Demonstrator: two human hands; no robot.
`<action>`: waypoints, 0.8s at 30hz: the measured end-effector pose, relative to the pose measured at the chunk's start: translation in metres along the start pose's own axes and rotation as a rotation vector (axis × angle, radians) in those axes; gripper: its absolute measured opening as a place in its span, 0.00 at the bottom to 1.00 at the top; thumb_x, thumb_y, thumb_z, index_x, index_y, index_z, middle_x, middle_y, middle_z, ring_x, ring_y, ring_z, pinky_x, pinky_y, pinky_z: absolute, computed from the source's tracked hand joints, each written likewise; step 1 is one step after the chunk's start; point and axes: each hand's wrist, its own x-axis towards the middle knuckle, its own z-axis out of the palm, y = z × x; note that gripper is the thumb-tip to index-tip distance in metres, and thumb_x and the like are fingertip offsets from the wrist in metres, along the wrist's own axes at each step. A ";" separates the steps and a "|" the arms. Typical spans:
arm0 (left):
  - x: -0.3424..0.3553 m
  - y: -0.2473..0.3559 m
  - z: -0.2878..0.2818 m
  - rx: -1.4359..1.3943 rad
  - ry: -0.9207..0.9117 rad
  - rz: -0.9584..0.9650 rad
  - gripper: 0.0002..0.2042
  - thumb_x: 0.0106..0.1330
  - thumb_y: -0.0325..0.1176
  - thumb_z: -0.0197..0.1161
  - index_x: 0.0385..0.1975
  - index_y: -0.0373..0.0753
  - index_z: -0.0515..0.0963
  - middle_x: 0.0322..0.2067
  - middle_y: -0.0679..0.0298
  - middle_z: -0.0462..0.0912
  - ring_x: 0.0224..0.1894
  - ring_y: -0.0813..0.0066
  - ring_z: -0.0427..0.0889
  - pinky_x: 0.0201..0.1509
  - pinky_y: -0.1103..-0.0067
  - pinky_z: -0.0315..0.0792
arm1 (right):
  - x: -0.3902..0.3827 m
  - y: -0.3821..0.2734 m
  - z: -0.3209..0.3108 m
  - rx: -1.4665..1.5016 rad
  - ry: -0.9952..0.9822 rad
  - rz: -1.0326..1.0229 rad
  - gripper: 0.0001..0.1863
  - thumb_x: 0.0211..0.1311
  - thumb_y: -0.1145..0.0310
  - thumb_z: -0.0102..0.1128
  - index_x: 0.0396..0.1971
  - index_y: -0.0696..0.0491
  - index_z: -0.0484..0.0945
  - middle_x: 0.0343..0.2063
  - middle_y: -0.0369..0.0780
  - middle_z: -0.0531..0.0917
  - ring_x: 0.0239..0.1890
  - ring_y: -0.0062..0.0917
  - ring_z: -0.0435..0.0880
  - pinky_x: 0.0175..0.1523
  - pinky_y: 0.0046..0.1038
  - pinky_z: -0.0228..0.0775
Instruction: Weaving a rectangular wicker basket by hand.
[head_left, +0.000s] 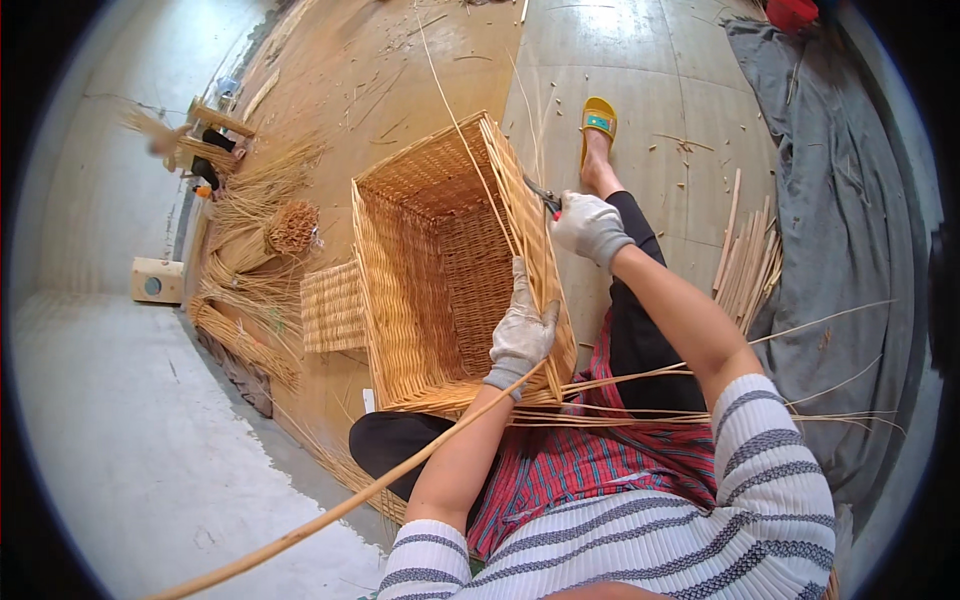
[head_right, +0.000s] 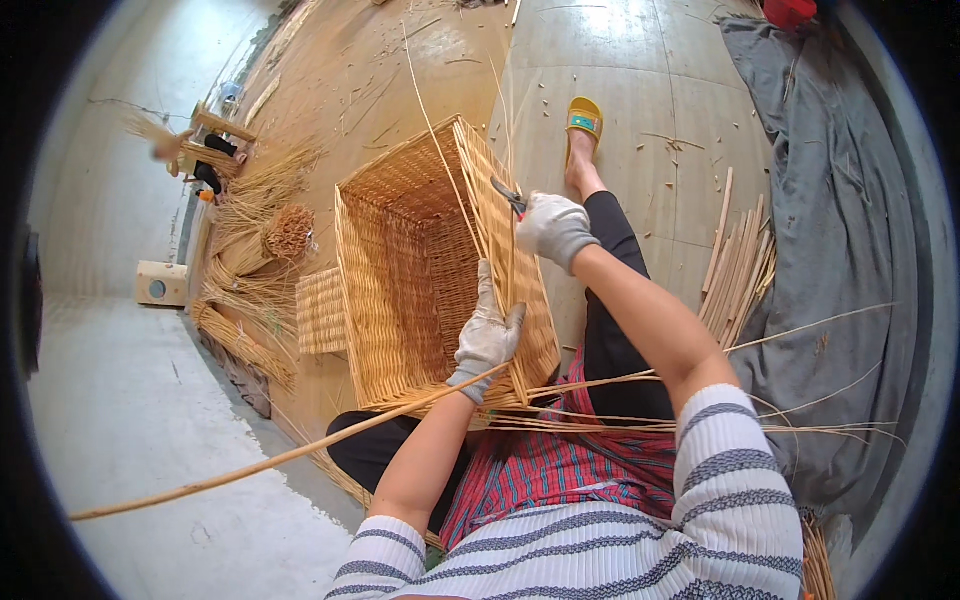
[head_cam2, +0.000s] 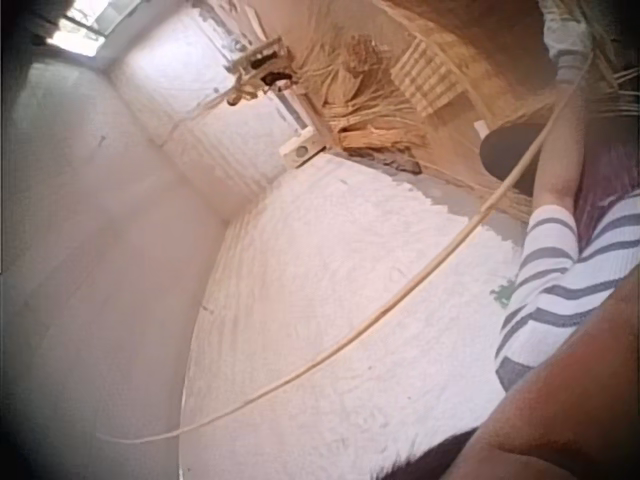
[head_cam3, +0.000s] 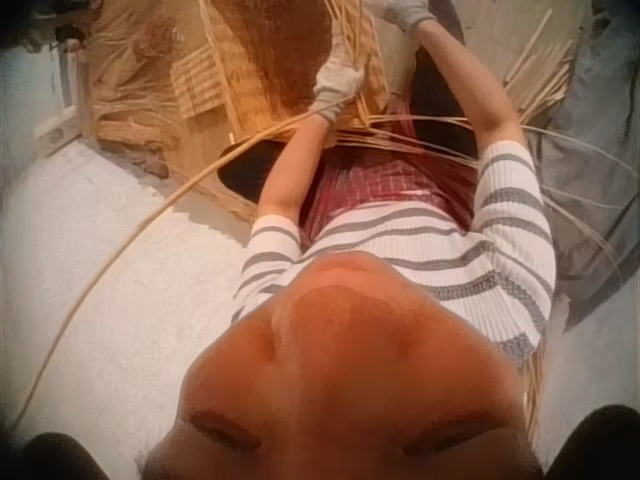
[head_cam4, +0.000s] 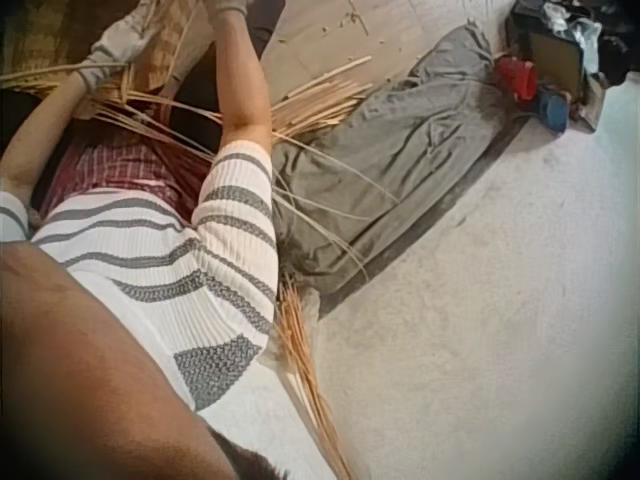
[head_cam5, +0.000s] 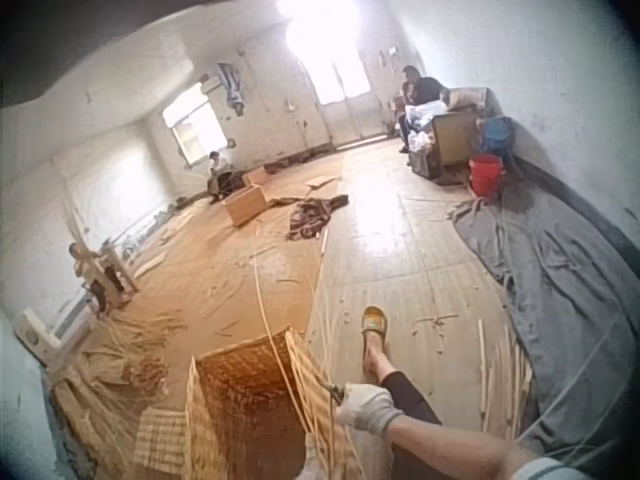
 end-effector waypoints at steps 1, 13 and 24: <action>-0.001 -0.002 -0.002 -0.012 0.013 -0.002 0.49 0.67 0.49 0.60 0.77 0.49 0.29 0.61 0.39 0.73 0.36 0.39 0.84 0.40 0.58 0.78 | -0.008 0.006 -0.008 -0.009 -0.036 -0.103 0.19 0.59 0.58 0.54 0.40 0.57 0.83 0.33 0.53 0.86 0.41 0.44 0.87 0.47 0.41 0.78; -0.005 -0.024 -0.002 -0.081 0.120 0.082 0.51 0.63 0.53 0.64 0.77 0.51 0.35 0.56 0.44 0.79 0.49 0.42 0.83 0.53 0.61 0.77 | -0.105 0.258 0.042 -0.274 -0.551 0.733 0.44 0.49 0.43 0.65 0.64 0.53 0.72 0.59 0.52 0.78 0.63 0.44 0.76 0.65 0.36 0.70; 0.041 -0.060 -0.013 -0.169 0.086 0.071 0.44 0.56 0.79 0.51 0.67 0.55 0.64 0.48 0.39 0.82 0.52 0.38 0.80 0.53 0.55 0.74 | -0.197 0.024 -0.045 0.143 0.091 -0.418 0.09 0.62 0.62 0.60 0.37 0.48 0.84 0.33 0.44 0.86 0.37 0.39 0.87 0.44 0.38 0.79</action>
